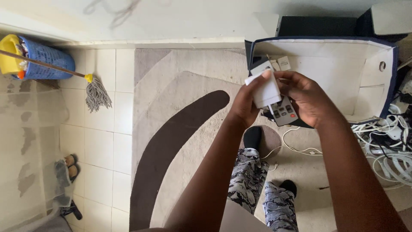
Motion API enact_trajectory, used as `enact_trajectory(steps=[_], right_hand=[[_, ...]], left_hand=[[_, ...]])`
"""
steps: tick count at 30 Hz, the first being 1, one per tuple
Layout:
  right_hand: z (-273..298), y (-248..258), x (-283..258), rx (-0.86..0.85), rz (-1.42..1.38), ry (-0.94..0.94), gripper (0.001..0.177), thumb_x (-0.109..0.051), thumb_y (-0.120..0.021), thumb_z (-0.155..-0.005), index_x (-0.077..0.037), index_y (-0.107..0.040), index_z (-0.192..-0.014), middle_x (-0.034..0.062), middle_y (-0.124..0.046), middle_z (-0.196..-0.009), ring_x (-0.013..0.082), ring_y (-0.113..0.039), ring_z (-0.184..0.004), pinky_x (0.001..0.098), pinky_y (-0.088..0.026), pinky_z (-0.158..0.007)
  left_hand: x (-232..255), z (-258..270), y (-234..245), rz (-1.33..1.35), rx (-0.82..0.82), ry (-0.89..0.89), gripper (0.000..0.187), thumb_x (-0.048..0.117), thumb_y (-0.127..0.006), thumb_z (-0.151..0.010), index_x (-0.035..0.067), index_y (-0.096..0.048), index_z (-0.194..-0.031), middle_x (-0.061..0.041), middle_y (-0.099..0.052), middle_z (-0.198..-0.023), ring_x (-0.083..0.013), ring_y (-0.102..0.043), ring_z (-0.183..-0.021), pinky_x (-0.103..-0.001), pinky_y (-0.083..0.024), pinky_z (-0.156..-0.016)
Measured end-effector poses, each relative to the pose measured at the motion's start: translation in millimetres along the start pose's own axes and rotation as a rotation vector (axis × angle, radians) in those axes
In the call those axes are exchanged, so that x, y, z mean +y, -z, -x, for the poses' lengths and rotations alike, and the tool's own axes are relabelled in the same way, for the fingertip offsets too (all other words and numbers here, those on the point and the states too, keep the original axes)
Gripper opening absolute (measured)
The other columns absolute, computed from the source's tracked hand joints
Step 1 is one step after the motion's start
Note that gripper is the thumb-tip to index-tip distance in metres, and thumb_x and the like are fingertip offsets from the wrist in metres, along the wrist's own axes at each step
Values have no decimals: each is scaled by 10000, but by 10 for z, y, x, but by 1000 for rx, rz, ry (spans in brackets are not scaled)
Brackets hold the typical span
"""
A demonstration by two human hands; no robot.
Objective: The person gathers several power adapters and a remote control from the floor, places them into a small open box, then untangles and coils multiple white cables before placing them into the same box.
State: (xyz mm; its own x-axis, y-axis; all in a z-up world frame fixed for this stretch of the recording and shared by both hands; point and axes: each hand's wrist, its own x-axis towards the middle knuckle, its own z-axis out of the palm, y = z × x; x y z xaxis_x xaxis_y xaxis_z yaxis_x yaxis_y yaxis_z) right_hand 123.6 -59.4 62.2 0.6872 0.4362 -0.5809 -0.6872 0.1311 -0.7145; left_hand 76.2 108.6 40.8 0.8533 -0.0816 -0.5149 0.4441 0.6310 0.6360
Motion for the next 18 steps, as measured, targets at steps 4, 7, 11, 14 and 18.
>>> enact_trajectory(steps=[4,7,11,14,18], right_hand=[[-101,173,94,193,72,-64,572,-17,-603,-819,-132,-623,-1379,56,-709,-1153,191,-680,-1003,426,-579,-825],[-184,390,154,454,-82,40,464,-55,-704,-902,-70,-602,-1354,89,-731,-1162,202,-729,-1055,399,-633,-911],[-394,823,299,582,228,336,457,-5,-733,-888,-30,-619,-1331,127,-735,-1203,196,-739,-1090,377,-627,-957],[-575,1056,362,454,619,228,487,29,-726,-870,-79,-645,-1337,135,-716,-1256,237,-715,-1080,436,-592,-925],[-907,1170,487,188,1052,-264,483,86,-757,-806,-155,-770,-1225,96,-775,-1227,225,-736,-1034,429,-561,-917]], left_hand=[[12,-2,-44,-190,-68,-16,754,598,-703,-832,15,-665,-1309,-137,-665,-1029,-247,-650,-937,-365,-537,-774],[78,-32,-10,-154,-56,-137,759,594,-721,-833,-4,-657,-1296,-151,-650,-1035,-265,-635,-912,-430,-552,-721],[255,-86,149,-33,79,-245,715,557,-721,-838,3,-634,-1282,-129,-665,-1094,-252,-632,-988,-415,-541,-840],[320,-96,255,-63,150,-263,724,543,-704,-879,-44,-637,-1297,-117,-657,-1128,-224,-620,-1037,-361,-504,-914],[229,-89,346,-70,157,-242,752,557,-692,-904,-80,-644,-1302,-151,-634,-1077,-239,-614,-1017,-352,-493,-907]])
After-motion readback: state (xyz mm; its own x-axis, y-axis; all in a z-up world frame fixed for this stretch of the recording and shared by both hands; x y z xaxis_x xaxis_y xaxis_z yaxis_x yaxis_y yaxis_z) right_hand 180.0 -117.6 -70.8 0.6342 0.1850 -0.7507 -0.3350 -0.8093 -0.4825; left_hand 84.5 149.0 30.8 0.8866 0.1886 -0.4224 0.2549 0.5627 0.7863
